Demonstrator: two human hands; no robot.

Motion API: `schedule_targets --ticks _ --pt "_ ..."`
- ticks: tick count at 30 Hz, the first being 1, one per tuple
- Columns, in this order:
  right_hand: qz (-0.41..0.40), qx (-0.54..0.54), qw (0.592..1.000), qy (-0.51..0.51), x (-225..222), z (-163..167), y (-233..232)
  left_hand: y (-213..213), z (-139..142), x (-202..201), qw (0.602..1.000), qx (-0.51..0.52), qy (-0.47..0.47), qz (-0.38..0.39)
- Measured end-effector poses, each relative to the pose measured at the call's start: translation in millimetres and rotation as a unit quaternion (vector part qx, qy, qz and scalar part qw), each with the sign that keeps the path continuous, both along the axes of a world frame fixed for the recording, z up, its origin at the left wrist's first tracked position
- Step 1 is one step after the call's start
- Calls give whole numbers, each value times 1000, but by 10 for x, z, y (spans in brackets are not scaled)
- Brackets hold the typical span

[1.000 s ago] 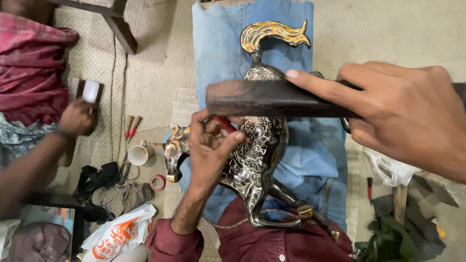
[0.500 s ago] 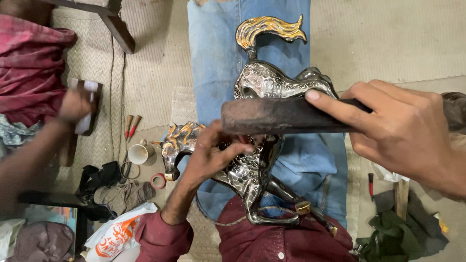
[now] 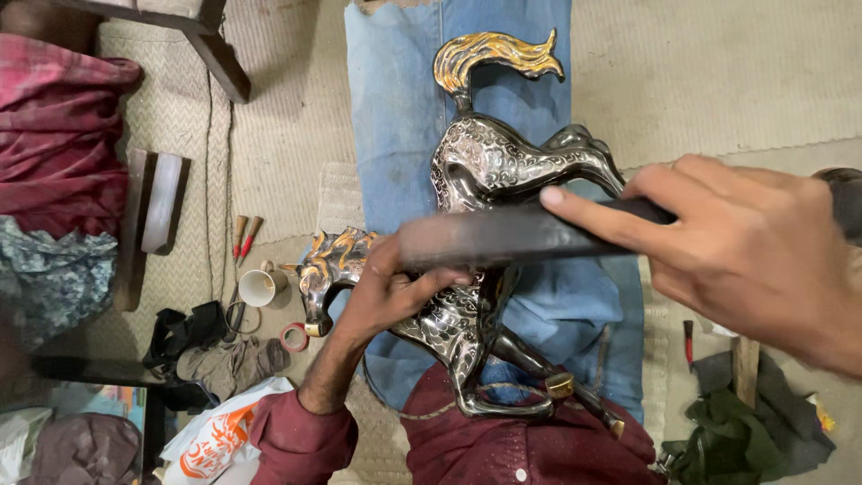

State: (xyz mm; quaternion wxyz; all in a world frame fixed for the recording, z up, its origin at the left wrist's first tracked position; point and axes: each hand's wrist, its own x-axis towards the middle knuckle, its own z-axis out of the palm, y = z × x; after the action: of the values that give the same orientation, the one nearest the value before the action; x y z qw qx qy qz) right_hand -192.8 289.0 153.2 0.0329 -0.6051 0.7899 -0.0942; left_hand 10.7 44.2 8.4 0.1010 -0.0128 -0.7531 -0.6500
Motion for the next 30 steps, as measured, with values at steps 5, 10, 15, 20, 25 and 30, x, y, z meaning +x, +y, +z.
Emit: schedule_targets --ticks 5,10,15,20,25,30 --pt "-6 72 995 66 2 -17 -28 12 29 -14 998 42 -35 -10" --pt "-58 72 995 -21 -16 -43 -7 44 37 -31 992 123 23 -26" --pt "-93 102 987 -78 -12 -38 -27 24 80 -38 995 88 -5 -45" --pt "-75 118 990 6 -13 -20 -43 14 106 -68 996 66 -21 -54" --pt "-42 106 993 45 -40 -71 5 0 119 -91 995 80 -5 -61" --pt "-27 84 995 40 -89 -132 60 23 140 -92 992 115 0 -53"
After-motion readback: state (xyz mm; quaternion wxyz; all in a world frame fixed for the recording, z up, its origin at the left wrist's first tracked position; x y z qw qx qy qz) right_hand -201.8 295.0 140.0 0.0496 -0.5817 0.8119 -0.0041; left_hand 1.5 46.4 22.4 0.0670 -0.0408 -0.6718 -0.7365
